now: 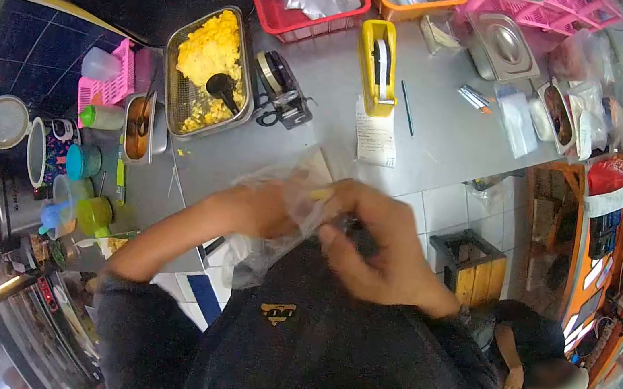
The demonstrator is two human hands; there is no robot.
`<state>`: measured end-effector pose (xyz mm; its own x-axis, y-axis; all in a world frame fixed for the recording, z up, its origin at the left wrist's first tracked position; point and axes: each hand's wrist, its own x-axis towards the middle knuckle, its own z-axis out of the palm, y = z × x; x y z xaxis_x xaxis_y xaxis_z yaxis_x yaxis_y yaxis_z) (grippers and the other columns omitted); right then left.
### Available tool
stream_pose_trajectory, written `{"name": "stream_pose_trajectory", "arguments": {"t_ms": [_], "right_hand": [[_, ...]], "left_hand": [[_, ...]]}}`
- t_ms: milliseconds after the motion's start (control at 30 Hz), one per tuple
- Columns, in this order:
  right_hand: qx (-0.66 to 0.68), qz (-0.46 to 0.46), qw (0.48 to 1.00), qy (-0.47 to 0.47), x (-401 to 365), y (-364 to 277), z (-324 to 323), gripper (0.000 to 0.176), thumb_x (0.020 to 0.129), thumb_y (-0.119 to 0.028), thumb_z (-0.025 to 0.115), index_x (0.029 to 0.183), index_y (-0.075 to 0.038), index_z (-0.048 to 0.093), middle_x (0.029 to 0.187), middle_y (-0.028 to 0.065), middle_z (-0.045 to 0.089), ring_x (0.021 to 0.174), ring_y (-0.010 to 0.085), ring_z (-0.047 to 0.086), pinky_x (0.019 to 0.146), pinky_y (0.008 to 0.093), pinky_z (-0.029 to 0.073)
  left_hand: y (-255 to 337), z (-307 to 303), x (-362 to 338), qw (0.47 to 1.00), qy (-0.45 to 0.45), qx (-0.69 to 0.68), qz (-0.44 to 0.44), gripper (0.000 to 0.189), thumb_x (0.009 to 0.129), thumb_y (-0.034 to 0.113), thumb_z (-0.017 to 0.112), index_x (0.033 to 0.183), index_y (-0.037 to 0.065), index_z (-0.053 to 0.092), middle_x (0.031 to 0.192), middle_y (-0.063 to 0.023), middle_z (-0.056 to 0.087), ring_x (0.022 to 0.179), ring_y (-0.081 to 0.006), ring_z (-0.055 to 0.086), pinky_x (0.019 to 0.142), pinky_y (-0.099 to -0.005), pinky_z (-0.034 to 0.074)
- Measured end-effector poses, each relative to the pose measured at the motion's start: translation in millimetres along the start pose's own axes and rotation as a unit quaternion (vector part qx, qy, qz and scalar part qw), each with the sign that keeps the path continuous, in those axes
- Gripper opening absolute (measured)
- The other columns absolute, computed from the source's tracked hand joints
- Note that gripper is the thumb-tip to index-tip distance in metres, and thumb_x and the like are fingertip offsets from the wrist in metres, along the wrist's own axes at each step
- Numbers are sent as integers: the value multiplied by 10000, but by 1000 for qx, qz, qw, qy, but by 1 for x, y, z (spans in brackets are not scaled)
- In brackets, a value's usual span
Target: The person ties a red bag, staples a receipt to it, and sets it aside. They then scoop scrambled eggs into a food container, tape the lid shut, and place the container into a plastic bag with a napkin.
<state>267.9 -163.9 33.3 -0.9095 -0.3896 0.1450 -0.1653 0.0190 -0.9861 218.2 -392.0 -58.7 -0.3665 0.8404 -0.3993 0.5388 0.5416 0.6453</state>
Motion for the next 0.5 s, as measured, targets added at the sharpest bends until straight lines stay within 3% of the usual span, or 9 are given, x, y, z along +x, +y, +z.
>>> {"name": "stream_pose_trajectory", "arguments": {"t_ms": [33,67,133,167,233,300,367,433,500], "right_hand": [[15,-2,1000,28,1,1,-3,178,845,-44,645,1005,-4,580,861,168,623,736,312,650,659,383,502],[6,58,998,27,-2,1,-7,64,918,-18,531,967,21,546,1104,158,656,725,120,626,673,288,516],[45,71,996,43,4,-1,-8,61,925,-4,511,970,29,538,1150,176,639,735,113,631,686,276,527],[85,84,991,66,7,-1,-9,62,933,11,490,973,37,530,1197,193,621,744,106,635,699,263,538],[54,96,993,41,11,0,-7,79,950,16,481,1005,56,523,1226,212,602,769,99,642,713,247,550],[39,86,994,54,16,-3,-2,94,923,16,564,1016,29,567,1144,177,612,815,193,677,691,307,535],[-41,12,999,-4,25,-8,5,108,908,17,584,1015,20,570,1155,193,601,872,246,673,737,338,539],[-114,-85,987,-71,31,-6,22,193,863,-1,655,1045,-3,589,1163,233,573,1041,382,614,868,416,524],[-104,-91,980,-139,30,1,35,311,837,-17,699,1130,-4,596,1149,221,578,1080,386,597,893,420,515]], "left_hand": [[20,-28,-22,997,-39,-17,-70,426,949,352,565,1136,-21,655,1210,-259,620,1032,-447,641,944,-505,489],[39,-52,-42,986,-77,-37,-140,431,943,351,578,1080,-45,676,1082,-260,680,1023,-460,641,915,-512,508],[68,-89,-72,966,-179,33,-184,292,887,253,639,985,-20,672,896,-218,683,959,-394,656,999,-530,432],[67,-84,-88,966,-175,27,-188,292,887,253,639,985,-20,672,896,-218,683,959,-394,656,999,-530,432],[71,-70,-119,973,-41,176,-146,264,866,266,653,887,9,712,810,-211,684,857,-388,673,1046,-465,432],[77,-65,-118,955,-24,250,-158,289,799,228,751,939,-3,650,823,-189,647,837,-334,671,965,-489,447],[87,-73,-111,970,174,159,-65,347,712,152,795,968,6,613,836,-173,623,769,-337,647,862,-465,482],[97,-70,-98,961,250,47,-110,357,700,118,783,987,13,599,844,-164,614,752,-346,627,800,-454,490],[96,-67,-93,934,317,-67,-147,374,688,84,771,1006,20,586,851,-155,605,735,-354,607,739,-443,498]]}}
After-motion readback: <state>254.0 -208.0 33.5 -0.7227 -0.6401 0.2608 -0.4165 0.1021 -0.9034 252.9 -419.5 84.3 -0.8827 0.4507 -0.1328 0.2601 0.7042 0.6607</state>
